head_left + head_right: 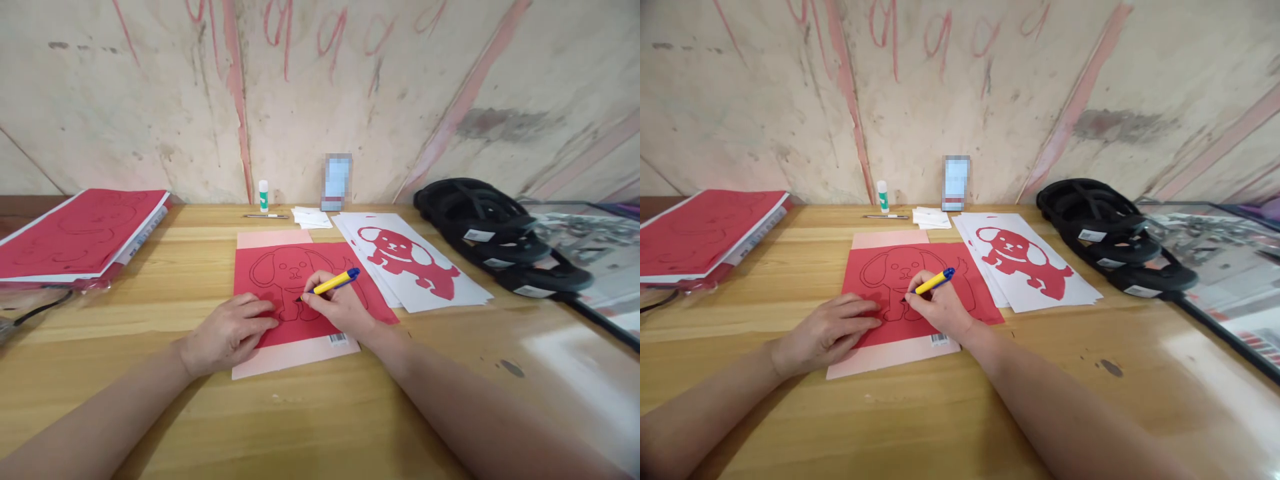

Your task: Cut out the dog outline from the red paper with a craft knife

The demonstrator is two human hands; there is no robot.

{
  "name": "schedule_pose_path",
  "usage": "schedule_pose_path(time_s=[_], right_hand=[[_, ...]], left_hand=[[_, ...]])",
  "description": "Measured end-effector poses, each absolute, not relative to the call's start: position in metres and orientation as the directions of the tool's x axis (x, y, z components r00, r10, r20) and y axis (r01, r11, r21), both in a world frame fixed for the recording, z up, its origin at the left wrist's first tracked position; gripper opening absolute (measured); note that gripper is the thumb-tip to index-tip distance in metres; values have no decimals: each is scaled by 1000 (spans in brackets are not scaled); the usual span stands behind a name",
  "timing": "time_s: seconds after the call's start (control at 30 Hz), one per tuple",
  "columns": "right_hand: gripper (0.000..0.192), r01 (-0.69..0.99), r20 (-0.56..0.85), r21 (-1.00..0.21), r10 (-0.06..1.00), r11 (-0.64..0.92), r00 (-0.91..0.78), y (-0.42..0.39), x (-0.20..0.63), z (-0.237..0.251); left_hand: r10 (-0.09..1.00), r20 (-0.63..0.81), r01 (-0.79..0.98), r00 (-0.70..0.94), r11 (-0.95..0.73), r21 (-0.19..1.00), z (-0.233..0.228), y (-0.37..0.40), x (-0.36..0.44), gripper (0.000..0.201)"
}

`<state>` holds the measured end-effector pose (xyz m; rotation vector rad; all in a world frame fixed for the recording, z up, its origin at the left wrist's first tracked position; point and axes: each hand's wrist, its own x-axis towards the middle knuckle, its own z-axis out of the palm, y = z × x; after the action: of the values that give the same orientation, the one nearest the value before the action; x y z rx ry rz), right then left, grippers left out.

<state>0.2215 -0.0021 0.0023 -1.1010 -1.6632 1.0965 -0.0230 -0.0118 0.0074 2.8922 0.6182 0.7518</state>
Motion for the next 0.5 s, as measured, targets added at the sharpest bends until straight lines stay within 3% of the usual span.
schedule_pose_path(time_s=[0.5], right_hand=[[7,267,217,-919,937,290,-273,-4,221,0]], left_hand=[[420,455,373,785,-907,194,4,-12,-25,30]])
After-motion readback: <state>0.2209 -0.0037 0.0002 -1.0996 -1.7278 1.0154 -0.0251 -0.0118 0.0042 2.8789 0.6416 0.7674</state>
